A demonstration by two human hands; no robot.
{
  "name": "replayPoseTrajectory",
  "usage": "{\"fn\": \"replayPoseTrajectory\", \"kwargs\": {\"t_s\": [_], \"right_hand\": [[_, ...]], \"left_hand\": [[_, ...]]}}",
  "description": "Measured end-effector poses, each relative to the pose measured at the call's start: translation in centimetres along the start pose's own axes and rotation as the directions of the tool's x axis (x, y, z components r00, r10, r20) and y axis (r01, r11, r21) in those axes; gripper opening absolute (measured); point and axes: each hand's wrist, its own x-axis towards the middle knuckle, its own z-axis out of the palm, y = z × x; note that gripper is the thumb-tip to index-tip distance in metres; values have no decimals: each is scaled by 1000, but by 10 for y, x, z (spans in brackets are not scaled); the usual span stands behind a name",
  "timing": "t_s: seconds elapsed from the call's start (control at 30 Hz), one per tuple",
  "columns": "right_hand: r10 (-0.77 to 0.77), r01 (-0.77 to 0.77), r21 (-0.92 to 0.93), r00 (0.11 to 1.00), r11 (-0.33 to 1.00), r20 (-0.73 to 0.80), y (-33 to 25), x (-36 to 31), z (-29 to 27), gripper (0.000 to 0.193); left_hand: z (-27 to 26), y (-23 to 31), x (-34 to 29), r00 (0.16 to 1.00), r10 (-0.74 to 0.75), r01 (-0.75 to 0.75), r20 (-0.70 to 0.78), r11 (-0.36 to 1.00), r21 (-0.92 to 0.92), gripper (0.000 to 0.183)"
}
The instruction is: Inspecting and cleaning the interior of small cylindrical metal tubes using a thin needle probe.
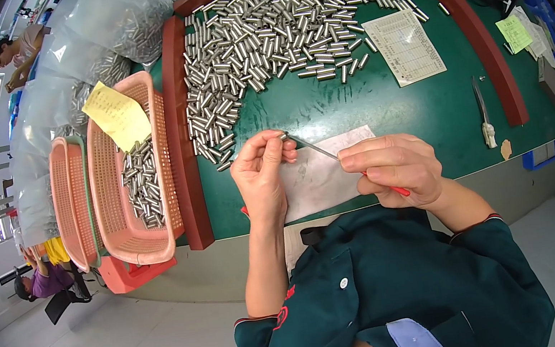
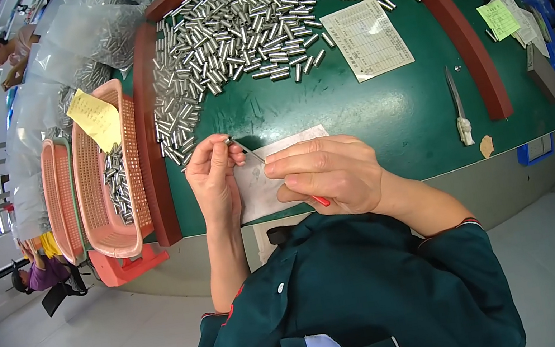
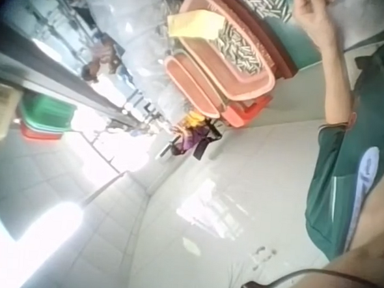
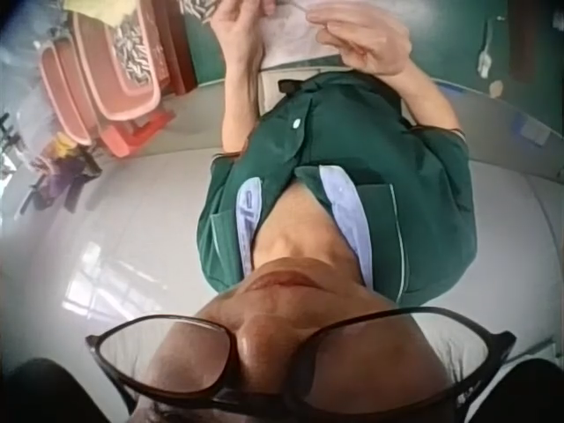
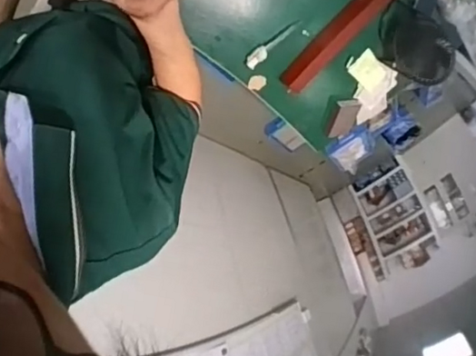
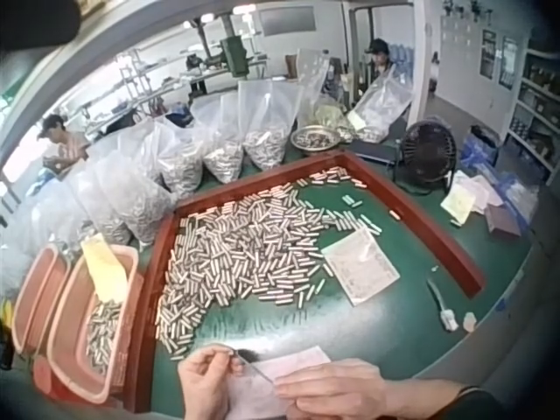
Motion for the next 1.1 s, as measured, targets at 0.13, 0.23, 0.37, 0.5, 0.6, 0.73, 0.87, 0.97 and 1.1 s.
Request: {"fn": "replayPoseTrajectory", "kwargs": {"t_s": [0.13,0.23,0.37,0.5,0.6,0.73,0.87,0.97,1.1], "right_hand": [[53,-55,-20,996,998,-75,1,0,1,25],[124,-117,44,968,992,-218,4,-4,0,19],[307,-185,358,895,915,-323,3,-3,7,13],[348,-275,301,909,913,-227,3,-5,5,7],[392,-277,378,880,883,-270,5,-5,8,11],[435,-316,383,854,868,-284,4,-4,9,11],[389,-242,399,855,884,-343,3,-3,11,11],[408,-284,390,867,876,-286,4,-5,9,12],[405,-290,371,868,882,-286,5,-5,10,11]], "left_hand": [[0,0,0,1000,-9,9,8,1000,-17,11],[0,1,-1,1000,-12,13,14,999,-32,11],[0,1,0,1000,-18,19,21,1000,-18,11],[1,1,-1,1000,-15,15,15,1000,-12,10],[2,1,-1,1000,-13,13,17,1000,-7,10],[1,1,-2,999,-28,28,38,1000,2,11],[0,1,-2,999,-28,28,36,1000,-5,11],[1,2,-2,999,-28,28,34,1000,15,11],[0,1,-2,999,-34,33,30,999,26,14]]}}
